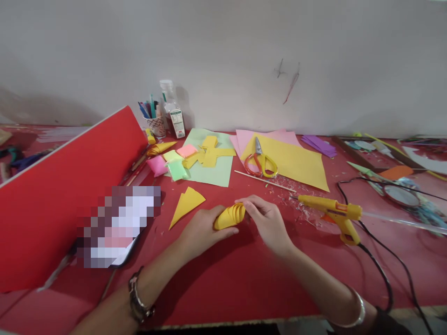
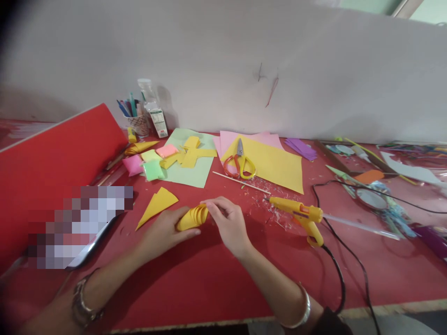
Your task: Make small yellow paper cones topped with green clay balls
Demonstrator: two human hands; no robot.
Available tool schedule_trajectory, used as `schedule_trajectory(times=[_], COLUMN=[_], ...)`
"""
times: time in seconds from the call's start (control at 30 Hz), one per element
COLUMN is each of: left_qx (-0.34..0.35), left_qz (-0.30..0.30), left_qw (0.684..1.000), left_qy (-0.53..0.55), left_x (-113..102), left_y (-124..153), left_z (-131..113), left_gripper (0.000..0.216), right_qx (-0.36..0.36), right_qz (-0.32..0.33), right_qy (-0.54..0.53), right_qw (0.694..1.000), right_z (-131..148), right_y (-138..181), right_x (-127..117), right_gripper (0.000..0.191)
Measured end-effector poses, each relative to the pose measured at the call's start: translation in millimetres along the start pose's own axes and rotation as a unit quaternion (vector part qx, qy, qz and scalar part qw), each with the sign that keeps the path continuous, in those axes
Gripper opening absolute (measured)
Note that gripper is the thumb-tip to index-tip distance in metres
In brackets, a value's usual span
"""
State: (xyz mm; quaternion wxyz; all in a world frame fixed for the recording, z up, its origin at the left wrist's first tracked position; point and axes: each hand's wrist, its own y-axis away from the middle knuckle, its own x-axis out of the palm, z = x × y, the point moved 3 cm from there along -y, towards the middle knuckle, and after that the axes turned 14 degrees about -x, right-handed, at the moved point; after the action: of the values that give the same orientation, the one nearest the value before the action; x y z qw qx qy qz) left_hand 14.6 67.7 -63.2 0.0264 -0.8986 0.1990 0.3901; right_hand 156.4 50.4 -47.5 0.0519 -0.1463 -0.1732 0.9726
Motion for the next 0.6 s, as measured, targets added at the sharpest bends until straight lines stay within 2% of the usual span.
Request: schedule_trajectory(times=[0.17,0.43,0.6], left_qx=[0.014,-0.026,-0.033], left_qz=[0.007,0.007,0.002], left_qw=[0.999,0.991,0.984], left_qy=[-0.044,-0.130,-0.173], left_x=[2.0,4.0,3.2], left_y=[-0.8,-2.1,-1.5], left_z=[0.7,2.7,2.0], left_gripper=[0.028,0.017,0.018], right_qx=[0.021,0.033,0.038], right_qz=[0.008,0.006,0.014], right_qy=[-0.023,-0.045,-0.056], right_qw=[0.999,0.998,0.998], right_z=[-3.0,-4.4,-3.9], right_y=[0.1,2.8,3.5], right_x=[2.0,5.1,6.2], right_gripper=[0.021,0.018,0.019])
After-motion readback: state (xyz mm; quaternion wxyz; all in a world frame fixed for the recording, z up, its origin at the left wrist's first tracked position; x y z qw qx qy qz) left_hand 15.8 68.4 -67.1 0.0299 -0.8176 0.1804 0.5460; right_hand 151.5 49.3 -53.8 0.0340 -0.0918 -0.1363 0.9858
